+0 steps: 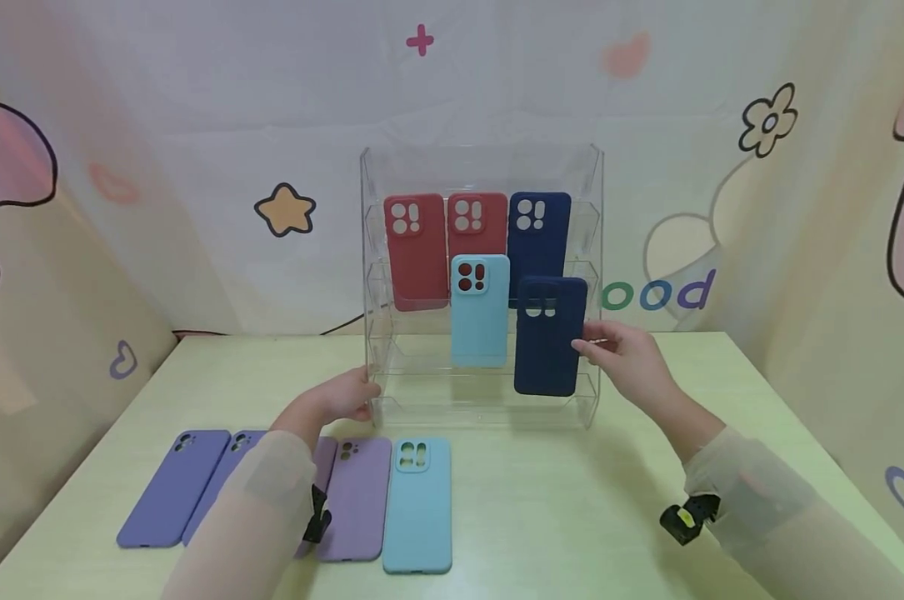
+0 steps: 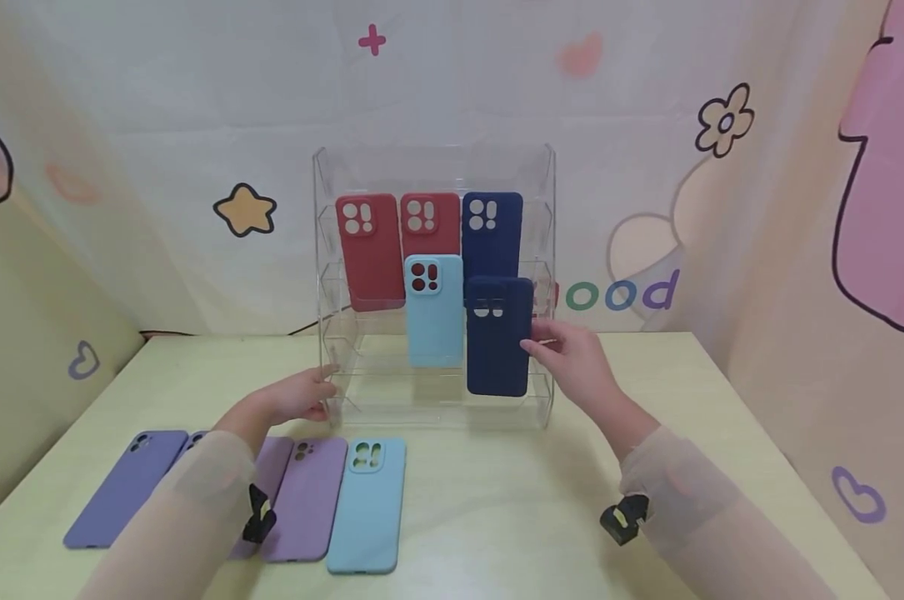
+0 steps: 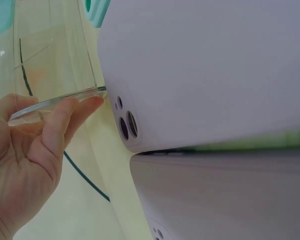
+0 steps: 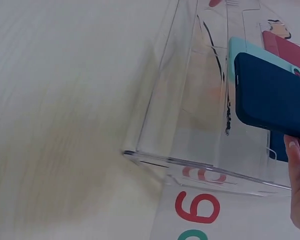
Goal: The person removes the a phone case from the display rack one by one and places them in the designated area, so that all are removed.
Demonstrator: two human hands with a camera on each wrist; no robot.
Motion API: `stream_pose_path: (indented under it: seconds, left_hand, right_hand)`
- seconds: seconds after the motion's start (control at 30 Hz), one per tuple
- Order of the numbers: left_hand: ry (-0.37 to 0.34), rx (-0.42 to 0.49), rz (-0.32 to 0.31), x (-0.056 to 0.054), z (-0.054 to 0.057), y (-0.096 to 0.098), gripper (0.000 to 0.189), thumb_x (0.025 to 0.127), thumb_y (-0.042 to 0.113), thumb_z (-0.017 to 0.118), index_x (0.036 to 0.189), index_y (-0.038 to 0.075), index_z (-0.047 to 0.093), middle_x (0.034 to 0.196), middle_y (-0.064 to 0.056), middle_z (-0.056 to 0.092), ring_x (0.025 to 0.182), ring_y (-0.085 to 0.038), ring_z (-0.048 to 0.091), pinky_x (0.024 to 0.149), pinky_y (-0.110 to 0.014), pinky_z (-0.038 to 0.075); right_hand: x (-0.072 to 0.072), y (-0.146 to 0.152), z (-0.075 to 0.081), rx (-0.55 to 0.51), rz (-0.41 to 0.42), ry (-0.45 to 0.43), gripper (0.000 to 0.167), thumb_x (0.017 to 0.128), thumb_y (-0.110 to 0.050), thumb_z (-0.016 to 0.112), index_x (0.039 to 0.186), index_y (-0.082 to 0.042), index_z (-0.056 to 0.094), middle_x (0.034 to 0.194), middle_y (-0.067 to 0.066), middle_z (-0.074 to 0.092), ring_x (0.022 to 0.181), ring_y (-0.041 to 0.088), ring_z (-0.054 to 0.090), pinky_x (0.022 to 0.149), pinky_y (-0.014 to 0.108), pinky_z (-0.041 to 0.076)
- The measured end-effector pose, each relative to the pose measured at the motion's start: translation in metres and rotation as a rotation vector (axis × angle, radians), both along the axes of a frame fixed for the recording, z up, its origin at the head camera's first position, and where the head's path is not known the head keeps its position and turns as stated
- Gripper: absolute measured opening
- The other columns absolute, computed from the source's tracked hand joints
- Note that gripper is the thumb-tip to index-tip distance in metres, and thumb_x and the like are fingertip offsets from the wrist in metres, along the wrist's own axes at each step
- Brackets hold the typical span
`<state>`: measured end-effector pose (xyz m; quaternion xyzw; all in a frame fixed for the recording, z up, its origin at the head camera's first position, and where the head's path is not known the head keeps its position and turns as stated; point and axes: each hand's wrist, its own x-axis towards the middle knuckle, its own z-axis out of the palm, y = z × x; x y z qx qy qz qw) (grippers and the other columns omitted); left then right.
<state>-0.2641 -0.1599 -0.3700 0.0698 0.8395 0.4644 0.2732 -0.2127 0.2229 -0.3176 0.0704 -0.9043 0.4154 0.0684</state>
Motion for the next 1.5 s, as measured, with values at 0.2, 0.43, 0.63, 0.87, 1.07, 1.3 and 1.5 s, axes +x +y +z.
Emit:
stream_pose_path:
  seconds: [0.2,0.43,0.63,0.87,1.07,1.3,1.5]
  left_hand:
    - [0.004,0.015,-0.004,0.001,0.003,-0.001,0.058,0.096,0.007,0.033,0.148,0.000,0.008,0.101,-0.016,0.050,0.054,-0.012,0.033,0.060,-0.027,0.039]
    - [-0.007,0.019,0.001,0.002,0.000,-0.004,0.058,0.098,0.008,0.034,0.148,0.000,0.006,0.083,-0.007,0.047,0.046,-0.009,0.028,0.056,-0.027,0.036]
    - [0.007,-0.004,0.005,0.002,-0.004,-0.001,0.059,0.098,0.010,0.036,0.148,0.001,0.007,0.115,-0.021,0.049,0.047,-0.009,0.030,0.059,-0.026,0.039]
    - [0.007,-0.005,0.007,0.003,-0.002,-0.001,0.058,0.098,0.009,0.035,0.148,0.000,0.008,0.118,-0.019,0.048,0.048,-0.010,0.031,0.063,-0.030,0.041]
    - [0.010,0.013,-0.002,0.002,-0.003,-0.003,0.058,0.098,0.009,0.034,0.148,0.001,0.008,0.098,-0.015,0.053,0.048,-0.010,0.031,0.058,-0.027,0.038]
    - [0.017,-0.009,0.010,0.002,-0.003,-0.004,0.057,0.098,0.010,0.036,0.148,0.000,0.010,0.118,-0.021,0.049,0.050,-0.011,0.033,0.064,-0.030,0.041]
    - [0.011,-0.013,0.014,0.001,-0.003,-0.002,0.058,0.098,0.010,0.036,0.148,0.000,0.010,0.107,-0.017,0.050,0.051,-0.012,0.033,0.064,-0.030,0.041]
  right_hand:
    - [0.002,0.001,-0.003,-0.007,-0.007,-0.015,0.042,0.093,-0.026,0.059,0.124,0.002,0.054,0.113,0.020,0.060,0.094,0.032,0.062,0.084,0.044,0.050]
    - [0.010,0.000,-0.011,-0.025,0.011,-0.068,0.042,0.093,-0.026,0.058,0.124,0.002,0.054,0.112,0.019,0.060,0.096,0.032,0.061,0.085,0.043,0.049]
    - [0.018,0.000,-0.022,-0.045,0.020,-0.094,0.038,0.092,-0.022,0.060,0.120,0.004,0.057,0.109,0.019,0.063,0.092,0.033,0.062,0.080,0.037,0.052]
    - [0.023,-0.003,-0.030,-0.082,0.053,-0.146,0.035,0.092,-0.019,0.061,0.115,0.006,0.059,0.104,0.018,0.064,0.092,0.032,0.062,0.078,0.036,0.052]
    - [0.028,-0.007,-0.038,-0.110,0.086,-0.174,0.034,0.091,-0.017,0.062,0.114,0.007,0.060,0.100,0.016,0.066,0.090,0.033,0.062,0.074,0.032,0.053]
    - [0.033,-0.010,-0.045,-0.155,0.110,-0.232,0.031,0.090,-0.016,0.062,0.111,0.007,0.061,0.097,0.013,0.066,0.091,0.032,0.062,0.074,0.032,0.053]
    - [0.042,-0.013,-0.051,-0.183,0.132,-0.285,0.032,0.090,-0.015,0.062,0.112,0.008,0.060,0.098,0.014,0.066,0.090,0.030,0.064,0.074,0.034,0.054]
